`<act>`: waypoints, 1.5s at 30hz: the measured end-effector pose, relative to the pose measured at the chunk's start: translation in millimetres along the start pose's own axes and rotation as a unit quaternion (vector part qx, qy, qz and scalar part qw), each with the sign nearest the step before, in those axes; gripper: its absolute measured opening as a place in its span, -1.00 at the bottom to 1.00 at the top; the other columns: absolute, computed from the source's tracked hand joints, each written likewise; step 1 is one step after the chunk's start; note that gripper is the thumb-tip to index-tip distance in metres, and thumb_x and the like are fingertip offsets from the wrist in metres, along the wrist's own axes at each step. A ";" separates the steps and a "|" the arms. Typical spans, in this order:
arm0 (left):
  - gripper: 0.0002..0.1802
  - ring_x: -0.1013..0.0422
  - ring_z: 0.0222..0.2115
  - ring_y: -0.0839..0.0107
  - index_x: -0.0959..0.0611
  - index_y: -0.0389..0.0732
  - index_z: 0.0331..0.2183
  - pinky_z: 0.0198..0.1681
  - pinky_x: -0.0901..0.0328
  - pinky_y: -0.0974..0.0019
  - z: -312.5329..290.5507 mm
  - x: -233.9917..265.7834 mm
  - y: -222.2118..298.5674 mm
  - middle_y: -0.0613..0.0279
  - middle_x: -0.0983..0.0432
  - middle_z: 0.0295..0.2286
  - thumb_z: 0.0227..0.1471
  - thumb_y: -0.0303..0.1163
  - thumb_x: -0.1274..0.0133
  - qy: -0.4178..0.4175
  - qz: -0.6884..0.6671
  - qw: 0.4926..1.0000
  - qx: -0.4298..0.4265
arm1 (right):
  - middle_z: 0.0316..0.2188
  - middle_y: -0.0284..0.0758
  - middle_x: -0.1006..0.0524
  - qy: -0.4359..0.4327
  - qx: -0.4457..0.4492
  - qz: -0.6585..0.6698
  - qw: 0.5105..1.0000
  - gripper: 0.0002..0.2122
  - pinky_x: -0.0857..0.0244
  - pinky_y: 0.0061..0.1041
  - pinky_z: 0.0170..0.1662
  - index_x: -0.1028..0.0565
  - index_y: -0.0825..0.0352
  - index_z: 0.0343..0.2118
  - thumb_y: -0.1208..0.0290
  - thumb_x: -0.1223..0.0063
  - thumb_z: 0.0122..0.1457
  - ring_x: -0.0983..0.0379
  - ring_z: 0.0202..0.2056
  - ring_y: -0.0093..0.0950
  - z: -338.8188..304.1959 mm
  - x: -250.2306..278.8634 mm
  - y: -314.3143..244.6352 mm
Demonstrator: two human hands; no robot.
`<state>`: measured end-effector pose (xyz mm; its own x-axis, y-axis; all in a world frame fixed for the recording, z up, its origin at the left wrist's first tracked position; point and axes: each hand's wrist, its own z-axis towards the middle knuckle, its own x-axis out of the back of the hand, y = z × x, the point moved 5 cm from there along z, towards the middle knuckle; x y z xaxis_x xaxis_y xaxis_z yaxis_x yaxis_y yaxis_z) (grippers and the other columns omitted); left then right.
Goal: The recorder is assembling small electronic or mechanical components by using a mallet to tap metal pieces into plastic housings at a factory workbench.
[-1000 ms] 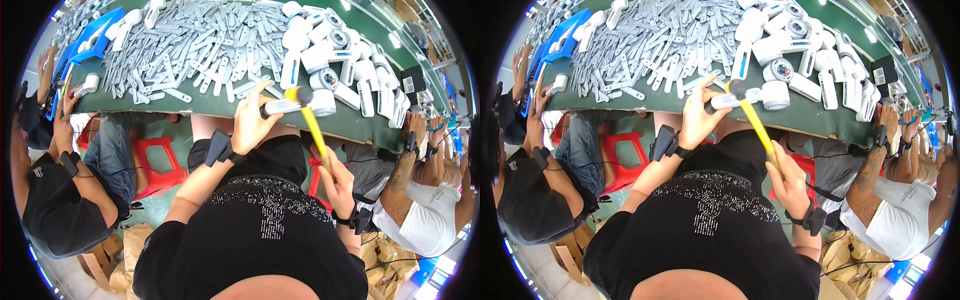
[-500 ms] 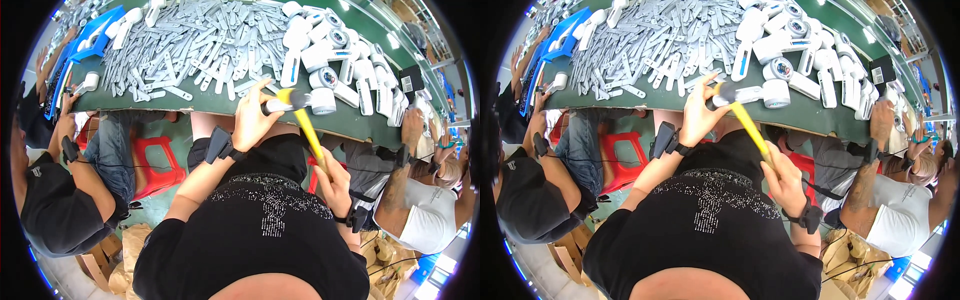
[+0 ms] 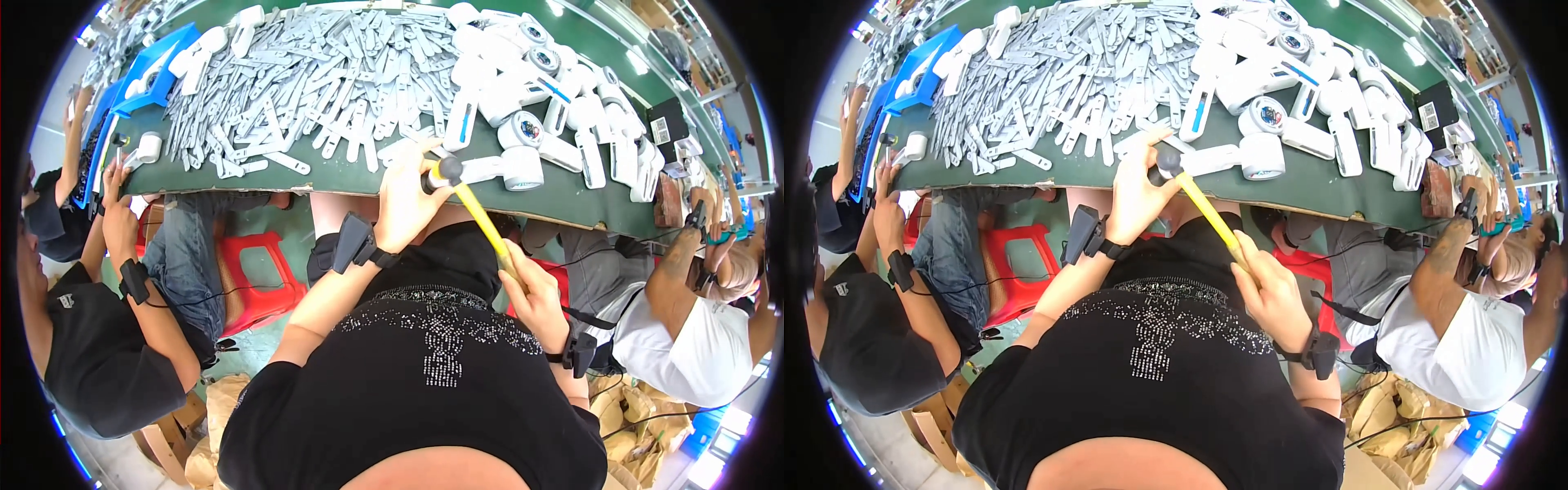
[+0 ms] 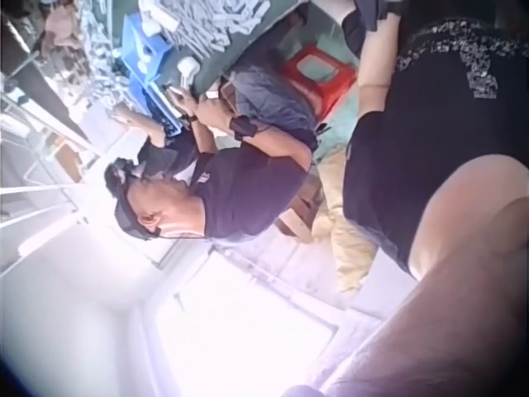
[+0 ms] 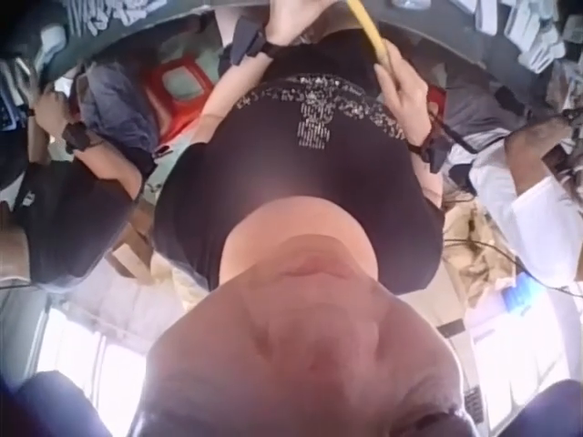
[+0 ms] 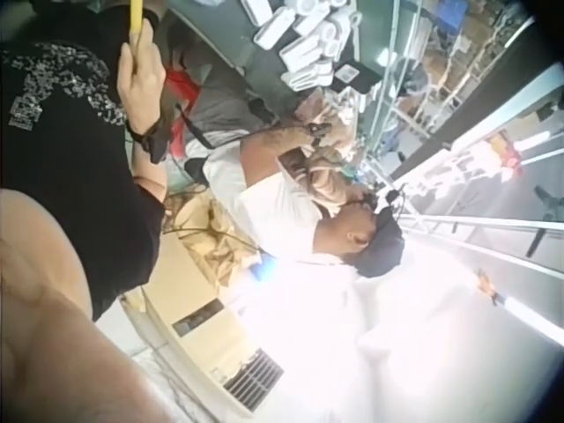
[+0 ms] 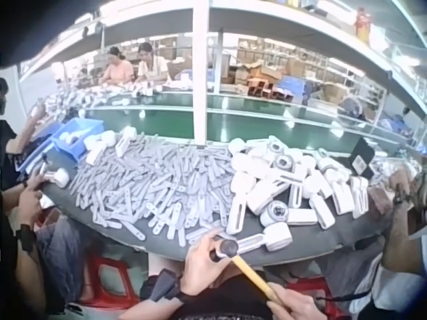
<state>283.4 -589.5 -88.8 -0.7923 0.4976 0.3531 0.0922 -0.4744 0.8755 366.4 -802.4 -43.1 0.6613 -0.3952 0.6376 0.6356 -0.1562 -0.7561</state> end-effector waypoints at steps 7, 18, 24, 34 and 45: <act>-0.53 -0.40 -0.32 0.12 -0.54 -0.17 -0.11 -0.24 -0.31 0.18 10.7 -7.3 19.2 0.08 -0.48 -0.38 -0.16 -0.47 -0.23 -0.061 0.133 0.980 -0.134 | -0.35 -0.19 -0.52 0.061 -0.054 0.012 0.997 -0.60 -0.29 -0.63 -0.25 -0.36 0.45 0.08 0.61 -0.04 0.14 -0.40 -0.41 -0.54 -9.5 24.7 30.5; -0.58 -0.37 -0.41 0.20 -0.57 -0.14 -0.02 -0.28 -0.29 0.24 27.2 61.5 68.7 0.13 -0.39 -0.47 0.01 -0.44 -0.12 -0.166 0.102 0.971 -0.136 | -0.58 -0.48 -0.38 0.217 -0.095 0.269 0.934 -0.58 -0.11 -0.73 -0.58 -0.31 0.51 0.11 0.64 0.03 0.15 -0.25 -0.63 -0.73 3.5 29.2 60.4; -0.62 -0.47 -0.30 0.05 -0.58 -0.14 -0.05 -0.21 -0.35 0.16 156.9 149.9 51.5 -0.01 -0.56 -0.33 0.05 -0.31 -0.06 0.038 0.247 0.953 -0.169 | -0.50 -0.37 -0.43 0.209 -0.067 0.359 0.907 -0.55 -0.14 -0.72 -0.58 -0.27 0.52 0.14 0.66 0.06 0.16 -0.28 -0.60 -0.69 34.3 23.4 79.5; -0.56 -0.49 -0.20 0.05 -0.68 -0.08 -0.18 -0.08 -0.36 0.12 402.4 198.9 -108.4 -0.02 -0.58 -0.26 -0.15 -0.12 -0.13 0.099 0.399 0.911 0.023 | -0.53 -0.35 -0.42 0.237 -0.084 0.305 0.919 -0.55 -0.12 -0.73 -0.62 -0.23 0.46 0.18 0.64 0.11 0.20 -0.23 -0.66 -0.68 44.8 26.0 102.1; -0.56 -0.28 -0.61 0.54 -0.54 -0.02 -0.01 -0.71 -0.10 0.46 442.7 176.0 -203.3 0.35 -0.42 -0.49 0.01 -0.32 -0.12 0.084 -0.002 0.951 0.297 | -0.53 -0.32 -0.43 0.249 -0.120 0.323 0.905 -0.55 -0.13 -0.73 -0.65 -0.22 0.45 0.20 0.64 0.13 0.21 -0.23 -0.68 -0.67 43.3 23.5 124.5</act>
<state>392.2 -84.0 -58.6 -0.8743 0.3514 0.3349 0.3737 0.0468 0.9264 478.3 -791.9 -115.8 0.5644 -0.8241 -0.0492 0.0365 0.0844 -0.9958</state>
